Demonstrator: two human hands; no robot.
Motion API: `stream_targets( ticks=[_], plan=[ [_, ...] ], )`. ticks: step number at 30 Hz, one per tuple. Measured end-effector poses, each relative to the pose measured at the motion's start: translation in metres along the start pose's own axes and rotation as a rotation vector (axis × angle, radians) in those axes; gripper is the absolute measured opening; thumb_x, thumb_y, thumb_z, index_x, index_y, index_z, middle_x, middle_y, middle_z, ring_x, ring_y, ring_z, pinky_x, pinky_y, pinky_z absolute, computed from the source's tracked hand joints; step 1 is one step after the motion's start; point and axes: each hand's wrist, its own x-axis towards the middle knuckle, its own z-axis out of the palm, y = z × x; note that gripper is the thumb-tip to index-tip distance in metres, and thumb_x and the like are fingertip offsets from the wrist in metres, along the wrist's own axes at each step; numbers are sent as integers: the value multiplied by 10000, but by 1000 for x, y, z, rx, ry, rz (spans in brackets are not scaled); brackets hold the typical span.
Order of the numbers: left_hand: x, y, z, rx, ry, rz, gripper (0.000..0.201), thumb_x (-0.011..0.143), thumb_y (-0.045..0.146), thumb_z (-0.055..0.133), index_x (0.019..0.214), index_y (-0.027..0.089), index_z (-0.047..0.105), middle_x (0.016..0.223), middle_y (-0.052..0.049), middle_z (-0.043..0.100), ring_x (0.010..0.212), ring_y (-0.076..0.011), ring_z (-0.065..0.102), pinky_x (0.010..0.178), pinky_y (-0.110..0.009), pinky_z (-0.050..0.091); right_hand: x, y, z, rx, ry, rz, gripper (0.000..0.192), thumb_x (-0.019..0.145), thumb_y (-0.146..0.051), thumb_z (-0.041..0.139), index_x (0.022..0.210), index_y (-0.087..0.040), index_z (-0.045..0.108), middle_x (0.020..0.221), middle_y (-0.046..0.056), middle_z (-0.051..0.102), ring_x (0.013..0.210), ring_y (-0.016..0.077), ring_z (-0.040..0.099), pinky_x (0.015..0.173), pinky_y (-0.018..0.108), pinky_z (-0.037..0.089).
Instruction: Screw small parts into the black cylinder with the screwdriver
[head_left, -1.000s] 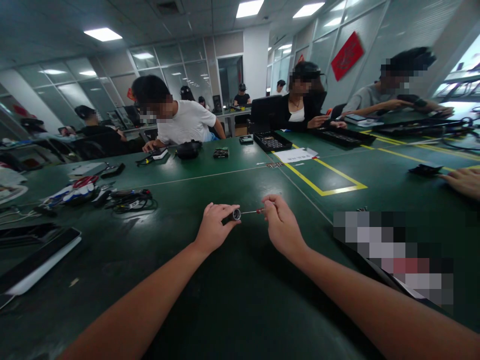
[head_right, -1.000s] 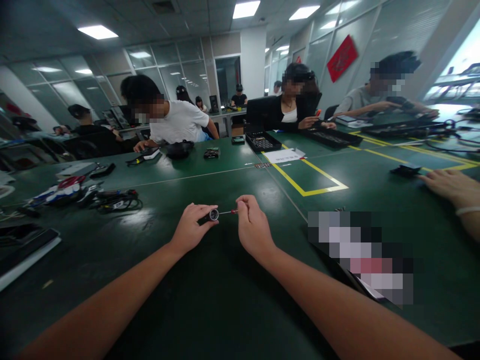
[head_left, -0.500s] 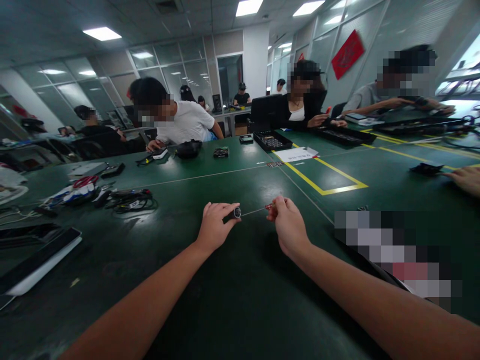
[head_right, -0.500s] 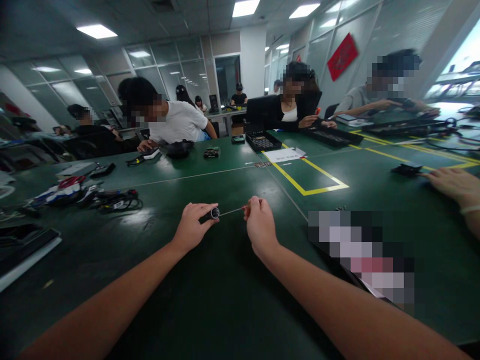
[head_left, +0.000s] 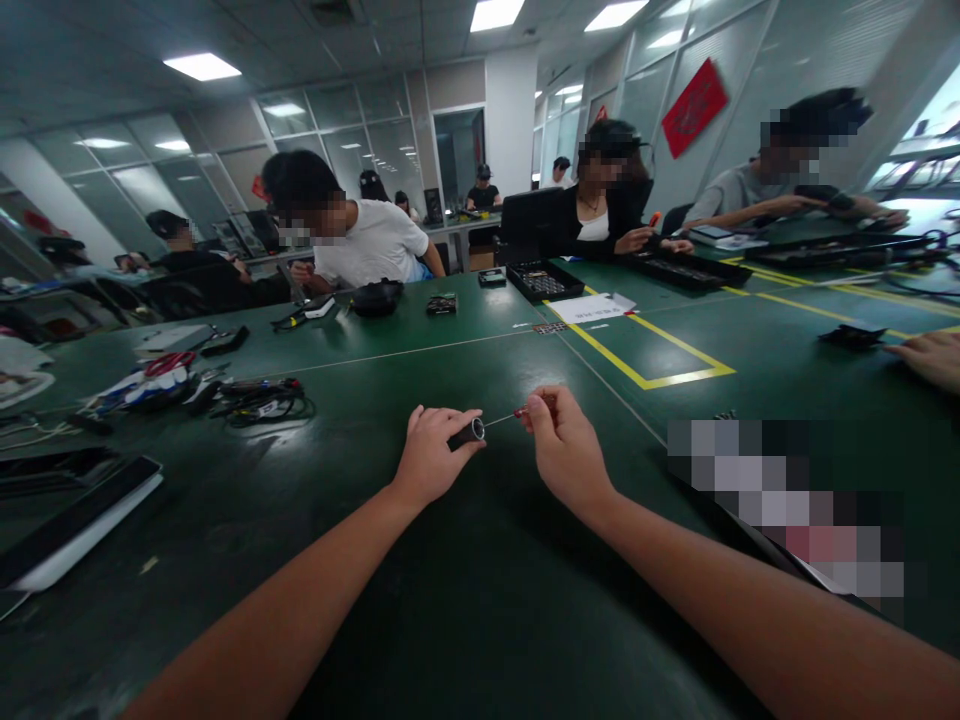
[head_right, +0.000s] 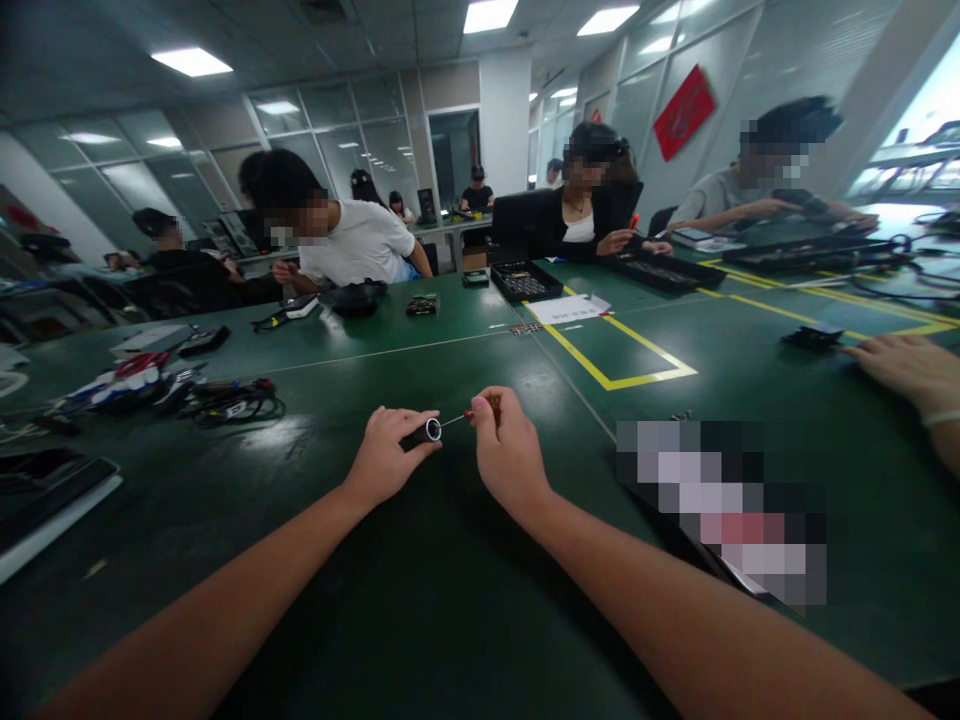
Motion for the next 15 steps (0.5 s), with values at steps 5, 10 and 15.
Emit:
stream_targets(
  ticks=[5,10,15],
  plan=[
    [0,2,-1,6,-15,-4,389,881,293,741,1262,323,669,1121,-26,698,1118,-252,593,1177,-596,240,1,-1,-1,-41,23,-15,206,1011,-407,444,978,-234,551,858,59,699,791,225,663,729,369,479],
    [1,2,-2,6,-55,3,401,872,281,754,1262,306,668,1116,-26,698,1112,-254,589,1161,-587,266,3,-2,-2,-86,-1,-30,201,1010,-397,437,957,-233,540,826,45,682,763,219,651,719,359,463],
    [2,3,-3,-63,-90,1,409,879,267,743,1280,272,660,1119,-44,701,1068,-256,599,1016,-476,435,2,-3,-3,-127,35,-41,202,1012,-394,433,961,-233,543,834,44,682,756,220,644,704,353,442]
  ],
)
